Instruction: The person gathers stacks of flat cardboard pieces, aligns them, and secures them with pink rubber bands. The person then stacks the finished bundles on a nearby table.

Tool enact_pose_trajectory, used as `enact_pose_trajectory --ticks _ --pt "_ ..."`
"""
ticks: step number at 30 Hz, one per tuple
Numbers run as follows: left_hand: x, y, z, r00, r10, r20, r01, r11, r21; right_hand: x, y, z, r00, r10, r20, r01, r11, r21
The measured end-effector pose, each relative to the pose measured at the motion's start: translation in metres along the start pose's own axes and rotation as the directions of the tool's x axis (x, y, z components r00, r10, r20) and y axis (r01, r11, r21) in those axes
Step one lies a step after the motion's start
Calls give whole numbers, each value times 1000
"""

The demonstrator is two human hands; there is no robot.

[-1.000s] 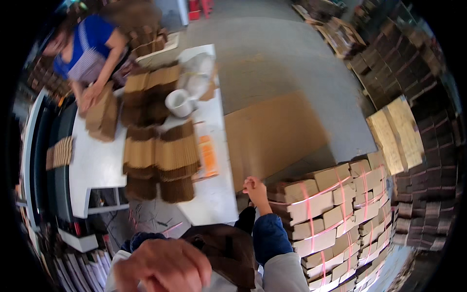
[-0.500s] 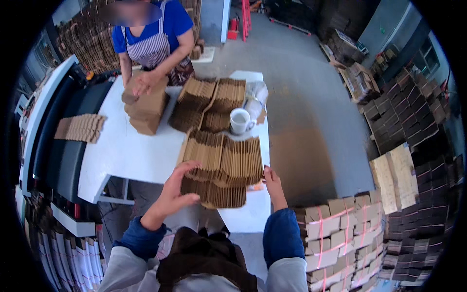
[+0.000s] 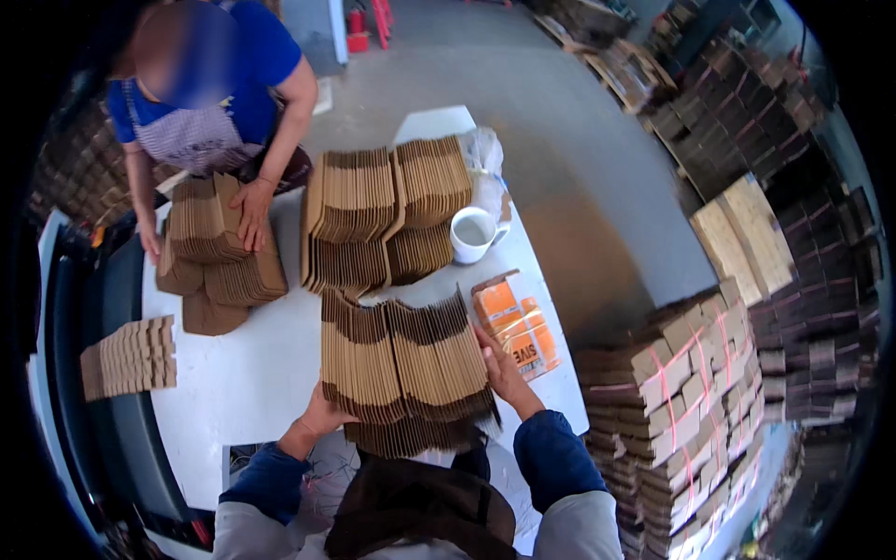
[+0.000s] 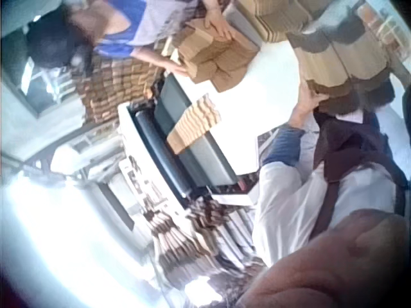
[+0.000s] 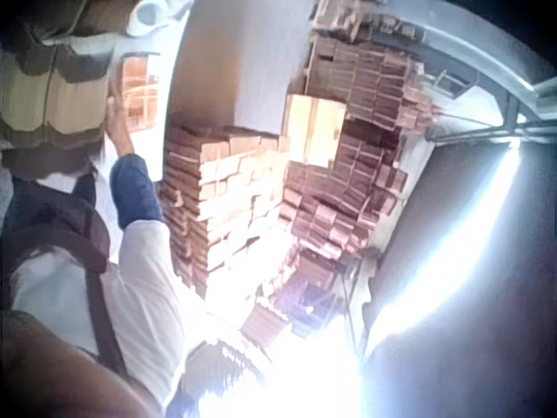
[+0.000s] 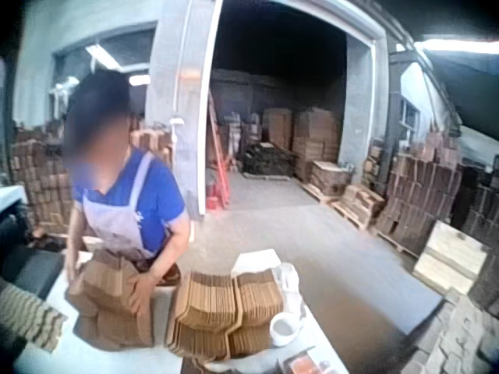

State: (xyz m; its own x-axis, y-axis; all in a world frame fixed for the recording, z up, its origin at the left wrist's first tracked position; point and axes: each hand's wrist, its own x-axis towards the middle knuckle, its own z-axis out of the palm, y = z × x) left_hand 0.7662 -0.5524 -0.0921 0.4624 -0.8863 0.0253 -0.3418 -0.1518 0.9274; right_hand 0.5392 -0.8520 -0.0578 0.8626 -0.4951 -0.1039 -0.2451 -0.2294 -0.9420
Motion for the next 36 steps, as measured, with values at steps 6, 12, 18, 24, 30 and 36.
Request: enact_pose_trajectory --ticks 6,12,18,24,30,36 --pt "1 -3 -15 982 8 187 23 986 -165 -47 -10 58 920 254 -298 -108 896 431" --pt "-40 -50 -79 862 -238 448 417 835 -359 -153 -76 108 856 341 -388 -226 923 312" --pt "-46 58 -22 428 249 869 -679 723 127 -346 -111 221 471 291 -833 46 935 352" --pt "-190 206 109 -216 366 905 -403 811 -424 -555 -202 396 -152 459 -875 -164 862 480" --pt "-424 288 197 -688 149 710 -136 935 -328 -712 -200 598 -577 475 -665 46 832 553" --pt "-572 319 257 -850 -193 490 -209 978 22 -798 -248 665 -442 643 -626 368 766 527"
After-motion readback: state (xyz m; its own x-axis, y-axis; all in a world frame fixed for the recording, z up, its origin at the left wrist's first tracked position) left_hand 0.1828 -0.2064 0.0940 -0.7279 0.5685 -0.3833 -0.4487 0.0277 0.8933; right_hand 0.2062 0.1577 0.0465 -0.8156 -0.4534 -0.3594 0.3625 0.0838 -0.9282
